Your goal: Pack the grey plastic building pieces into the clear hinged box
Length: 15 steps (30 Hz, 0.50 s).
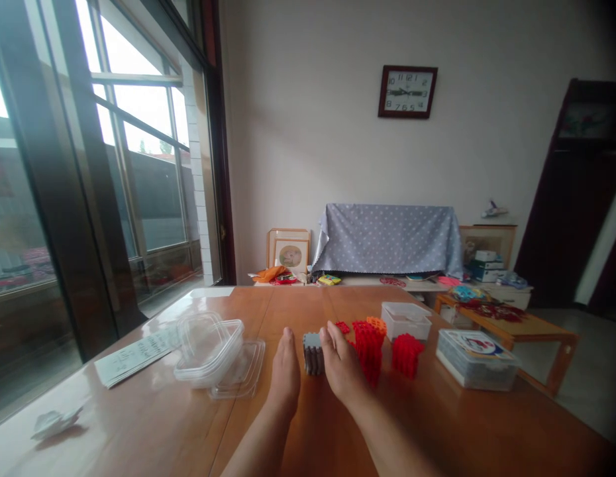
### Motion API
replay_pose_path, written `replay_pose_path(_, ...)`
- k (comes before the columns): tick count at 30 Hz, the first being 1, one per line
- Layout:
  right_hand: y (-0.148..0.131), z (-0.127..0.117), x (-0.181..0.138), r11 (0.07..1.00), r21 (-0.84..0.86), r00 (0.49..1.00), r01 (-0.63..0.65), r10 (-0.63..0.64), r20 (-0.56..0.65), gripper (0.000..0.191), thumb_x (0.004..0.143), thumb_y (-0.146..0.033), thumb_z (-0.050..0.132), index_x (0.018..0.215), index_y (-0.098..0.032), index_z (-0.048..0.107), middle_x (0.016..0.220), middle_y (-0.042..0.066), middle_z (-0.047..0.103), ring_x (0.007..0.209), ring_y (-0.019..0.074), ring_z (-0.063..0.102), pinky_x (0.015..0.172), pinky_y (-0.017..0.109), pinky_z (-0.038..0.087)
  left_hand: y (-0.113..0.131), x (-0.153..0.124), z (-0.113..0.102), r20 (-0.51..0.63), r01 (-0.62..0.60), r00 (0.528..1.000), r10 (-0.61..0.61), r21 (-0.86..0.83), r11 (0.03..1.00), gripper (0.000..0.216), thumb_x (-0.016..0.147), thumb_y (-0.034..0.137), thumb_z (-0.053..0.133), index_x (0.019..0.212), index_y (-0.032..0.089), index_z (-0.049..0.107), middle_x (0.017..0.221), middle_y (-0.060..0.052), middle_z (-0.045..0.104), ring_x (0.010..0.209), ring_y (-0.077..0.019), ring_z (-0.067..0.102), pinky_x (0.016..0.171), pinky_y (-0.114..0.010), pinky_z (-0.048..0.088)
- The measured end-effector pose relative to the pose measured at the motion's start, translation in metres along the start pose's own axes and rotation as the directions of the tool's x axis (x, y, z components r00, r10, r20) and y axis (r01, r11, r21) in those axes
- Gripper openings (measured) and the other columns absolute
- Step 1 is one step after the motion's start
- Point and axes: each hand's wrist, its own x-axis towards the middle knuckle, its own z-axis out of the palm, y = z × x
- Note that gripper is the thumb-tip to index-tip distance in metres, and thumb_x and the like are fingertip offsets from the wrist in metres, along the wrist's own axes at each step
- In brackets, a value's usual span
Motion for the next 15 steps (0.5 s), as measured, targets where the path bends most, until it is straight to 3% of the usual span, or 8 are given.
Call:
replay_pose_path(4, -0.014, -0.036, -0.009, 0.968, 0.211, 0.985, 0.138, -0.112, -0.133, 0.067, 0.093, -0.071, 0.050, 0.132, -0.019, 0.066, 0.139, 0.014, 0.067, 0.133, 0.0293, 0.060, 0.115, 0.043, 0.045, 0.015, -0.014, 0.004, -0.069, -0.259, 0.962, 0.263, 0.069, 0.963, 0.061, 0.100, 0.068, 0.040, 0.130, 0.019, 0.062, 0.137, -0.015, 0.065, 0.133, -0.0296, 0.058, 0.116, -0.045, 0.041)
replay_pose_path(8, 0.004, -0.086, -0.011, 0.929, 0.345, 0.954, 0.137, -0.031, -0.297, 0.062, 0.092, -0.071, 0.052, 0.116, -0.016, 0.069, 0.116, 0.016, 0.076, 0.110, 0.0281, 0.072, 0.097, 0.041, 0.058, 0.037, -0.036, 0.017, -0.002, -0.379, 0.925, 0.381, 0.090, 0.921, 0.046, 0.102, 0.059, 0.045, 0.125, 0.023, 0.063, 0.130, -0.011, 0.067, 0.126, -0.0266, 0.061, 0.113, -0.041, 0.043)
replay_pose_path(12, 0.037, -0.123, -0.011, 0.946, 0.322, 0.910, 0.037, 0.101, -0.403, 0.063, 0.087, -0.073, 0.054, 0.103, -0.015, 0.071, 0.103, 0.016, 0.079, 0.096, 0.0282, 0.075, 0.084, 0.038, 0.062, 0.052, -0.046, 0.041, 0.114, -0.326, 0.941, 0.319, 0.049, 0.944, 0.046, 0.101, 0.059, 0.046, 0.122, 0.022, 0.065, 0.131, -0.011, 0.068, 0.128, -0.0277, 0.060, 0.114, -0.041, 0.042)
replay_pose_path(15, 0.060, -0.129, -0.012, 0.941, 0.338, 0.898, -0.033, 0.176, -0.403, 0.066, 0.087, -0.074, 0.054, 0.103, -0.013, 0.072, 0.100, 0.017, 0.079, 0.095, 0.0298, 0.076, 0.081, 0.040, 0.063, 0.053, -0.046, 0.065, 0.209, -0.144, 0.966, 0.149, -0.040, 0.989, 0.055, 0.100, 0.066, 0.045, 0.125, 0.022, 0.066, 0.139, -0.012, 0.066, 0.134, -0.0292, 0.057, 0.115, -0.040, 0.041)
